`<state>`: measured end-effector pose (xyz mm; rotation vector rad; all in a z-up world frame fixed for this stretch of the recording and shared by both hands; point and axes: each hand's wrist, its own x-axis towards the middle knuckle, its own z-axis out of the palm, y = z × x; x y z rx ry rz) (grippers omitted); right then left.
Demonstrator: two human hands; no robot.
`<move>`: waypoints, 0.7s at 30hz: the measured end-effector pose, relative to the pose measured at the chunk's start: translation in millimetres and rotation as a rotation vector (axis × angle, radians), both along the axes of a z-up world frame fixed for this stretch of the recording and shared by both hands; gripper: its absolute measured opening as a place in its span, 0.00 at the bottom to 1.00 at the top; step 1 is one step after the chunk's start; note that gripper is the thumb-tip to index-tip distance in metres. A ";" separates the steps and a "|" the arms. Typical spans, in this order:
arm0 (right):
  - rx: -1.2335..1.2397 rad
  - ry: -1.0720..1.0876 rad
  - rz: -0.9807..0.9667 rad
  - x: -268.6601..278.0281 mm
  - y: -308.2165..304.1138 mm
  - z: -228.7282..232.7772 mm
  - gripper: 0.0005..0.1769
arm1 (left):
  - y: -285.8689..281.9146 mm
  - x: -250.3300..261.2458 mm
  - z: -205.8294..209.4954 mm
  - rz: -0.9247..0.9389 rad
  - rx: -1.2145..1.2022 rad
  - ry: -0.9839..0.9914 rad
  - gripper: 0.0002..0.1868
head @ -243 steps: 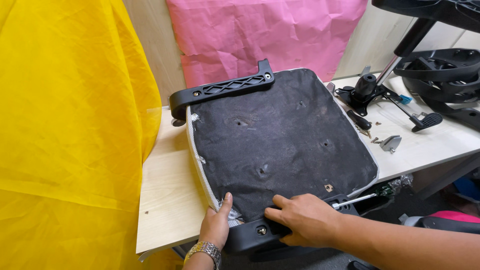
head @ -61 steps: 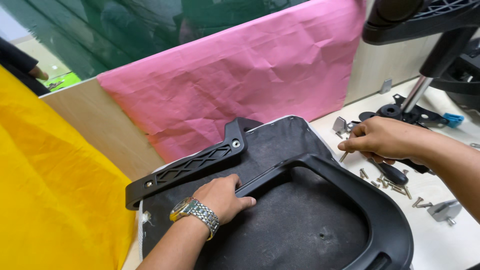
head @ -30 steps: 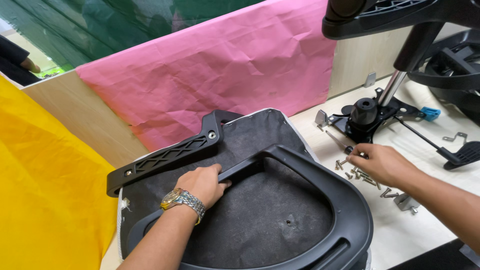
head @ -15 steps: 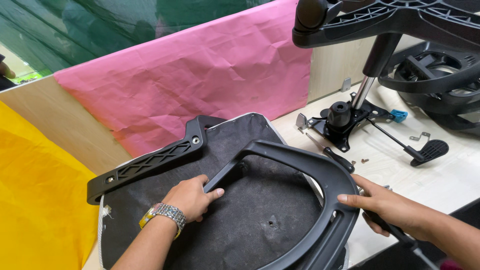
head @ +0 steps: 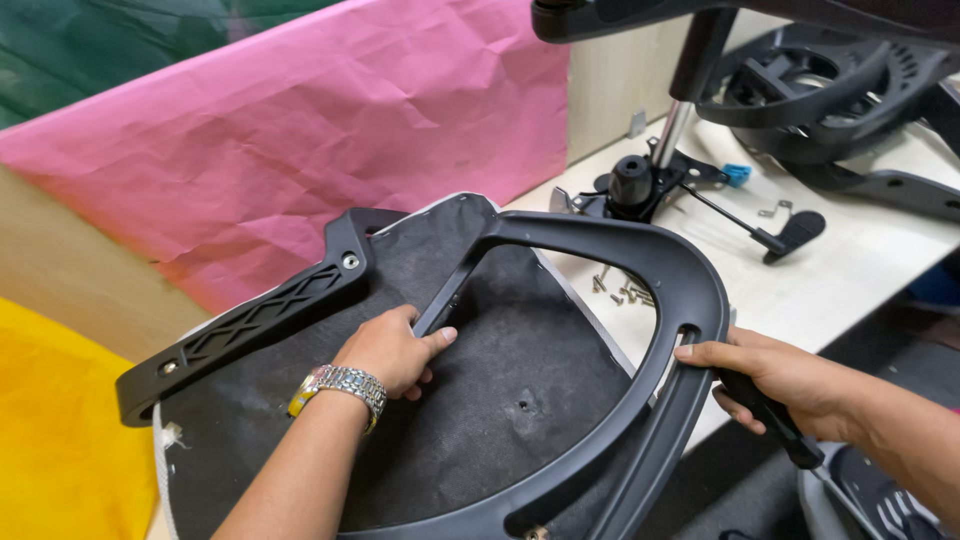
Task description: The person uses a screwdriver to attach a black plastic bracket to a fabric-covered chair base, then places a larger black plastic frame over the base and aligns it. The person repeats the screwing action on the bracket and adjusts the frame position.
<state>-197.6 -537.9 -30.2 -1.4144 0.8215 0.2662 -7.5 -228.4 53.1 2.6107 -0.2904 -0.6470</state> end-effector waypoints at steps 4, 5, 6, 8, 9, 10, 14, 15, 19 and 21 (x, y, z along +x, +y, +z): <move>0.016 0.065 -0.097 -32.2 21.1 4.2 0.22 | -11.1 -0.8 3.7 -0.133 0.072 -0.045 0.22; 0.020 0.070 -0.142 -41.2 26.2 2.6 0.21 | -14.7 -1.5 2.8 -0.169 0.090 -0.047 0.22; 0.023 0.075 -0.186 -50.6 31.2 0.1 0.20 | -18.0 -2.1 1.8 -0.205 0.107 -0.049 0.22; 0.029 0.070 -0.276 -74.1 39.7 -3.3 0.19 | -27.0 -4.4 0.2 -0.276 0.109 -0.035 0.23; 0.033 0.059 -0.313 -87.7 43.1 -5.5 0.20 | -29.5 -7.0 -2.6 -0.303 0.095 -0.019 0.24; 0.036 0.047 -0.350 -100.8 47.3 -9.2 0.22 | -32.0 -10.2 -5.9 -0.329 0.082 -0.002 0.24; 0.220 -0.426 -0.370 -150.6 70.3 -32.3 0.17 | -53.8 -24.4 -17.9 -0.430 0.008 0.053 0.23; 0.224 -0.450 -0.425 -160.3 77.4 -38.8 0.14 | -59.0 -27.9 -20.4 -0.462 0.012 0.036 0.23; 0.093 -0.293 -0.876 -193.0 112.9 -64.4 0.06 | -82.7 -52.5 -31.8 -0.634 0.024 -0.075 0.22; 0.107 -0.370 -0.998 -210.5 128.9 -71.8 0.08 | -100.1 -67.6 -35.1 -0.711 0.049 -0.047 0.23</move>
